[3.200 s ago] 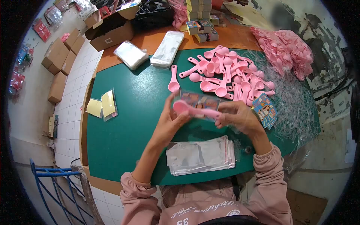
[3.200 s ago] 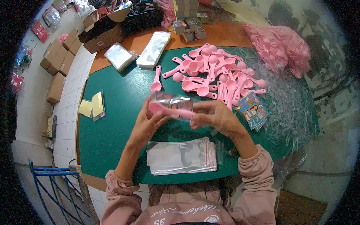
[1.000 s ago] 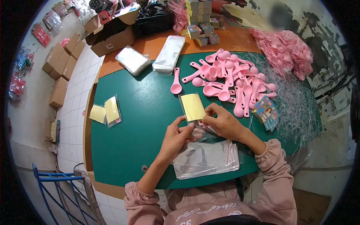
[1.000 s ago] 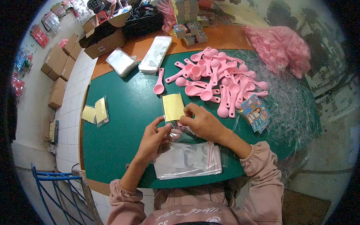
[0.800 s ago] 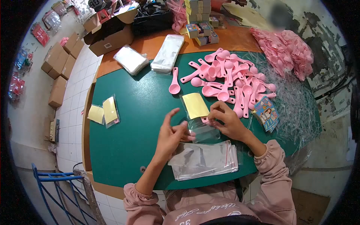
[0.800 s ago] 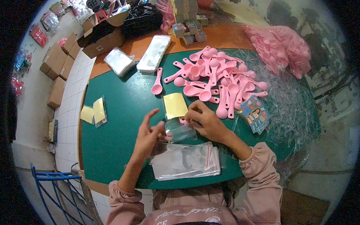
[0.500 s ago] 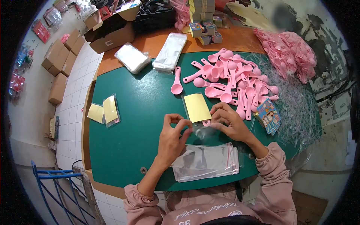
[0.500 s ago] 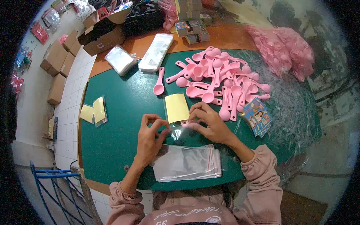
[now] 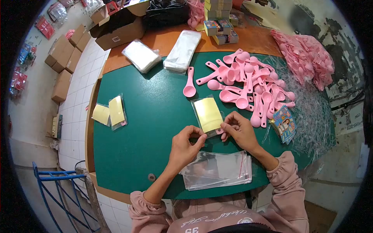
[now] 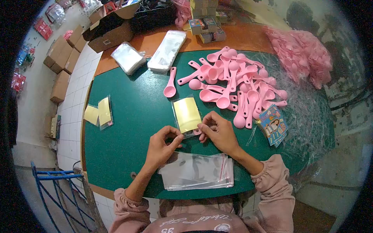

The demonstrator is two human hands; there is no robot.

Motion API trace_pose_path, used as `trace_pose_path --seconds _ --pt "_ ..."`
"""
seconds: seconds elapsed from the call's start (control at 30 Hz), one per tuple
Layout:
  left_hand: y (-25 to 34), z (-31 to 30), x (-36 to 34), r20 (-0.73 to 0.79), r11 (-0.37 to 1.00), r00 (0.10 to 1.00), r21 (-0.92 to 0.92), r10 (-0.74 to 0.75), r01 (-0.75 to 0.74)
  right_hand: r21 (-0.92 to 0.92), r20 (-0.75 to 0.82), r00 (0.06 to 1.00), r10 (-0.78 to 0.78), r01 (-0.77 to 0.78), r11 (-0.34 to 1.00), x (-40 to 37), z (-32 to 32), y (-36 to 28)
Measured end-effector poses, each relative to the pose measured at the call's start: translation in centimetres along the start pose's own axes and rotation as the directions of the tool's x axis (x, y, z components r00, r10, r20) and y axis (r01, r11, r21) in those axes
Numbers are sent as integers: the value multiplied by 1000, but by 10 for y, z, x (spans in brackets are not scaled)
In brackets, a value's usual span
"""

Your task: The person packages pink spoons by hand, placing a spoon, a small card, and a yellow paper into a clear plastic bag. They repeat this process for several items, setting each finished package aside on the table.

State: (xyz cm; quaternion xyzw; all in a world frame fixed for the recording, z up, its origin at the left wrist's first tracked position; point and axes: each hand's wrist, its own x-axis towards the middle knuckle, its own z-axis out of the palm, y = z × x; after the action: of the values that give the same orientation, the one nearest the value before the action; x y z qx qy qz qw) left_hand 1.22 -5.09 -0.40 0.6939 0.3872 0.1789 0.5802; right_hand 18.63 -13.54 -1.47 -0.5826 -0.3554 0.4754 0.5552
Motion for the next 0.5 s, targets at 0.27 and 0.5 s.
trace_pose_path --seconds 0.27,0.5 --pt "0 4 0 -45 989 999 -148 15 -21 -34 -51 998 -48 46 998 0 3 -2" --pt "5 2 -2 19 990 998 -135 53 -50 -57 -13 1000 -15 15 998 -1 3 -2"
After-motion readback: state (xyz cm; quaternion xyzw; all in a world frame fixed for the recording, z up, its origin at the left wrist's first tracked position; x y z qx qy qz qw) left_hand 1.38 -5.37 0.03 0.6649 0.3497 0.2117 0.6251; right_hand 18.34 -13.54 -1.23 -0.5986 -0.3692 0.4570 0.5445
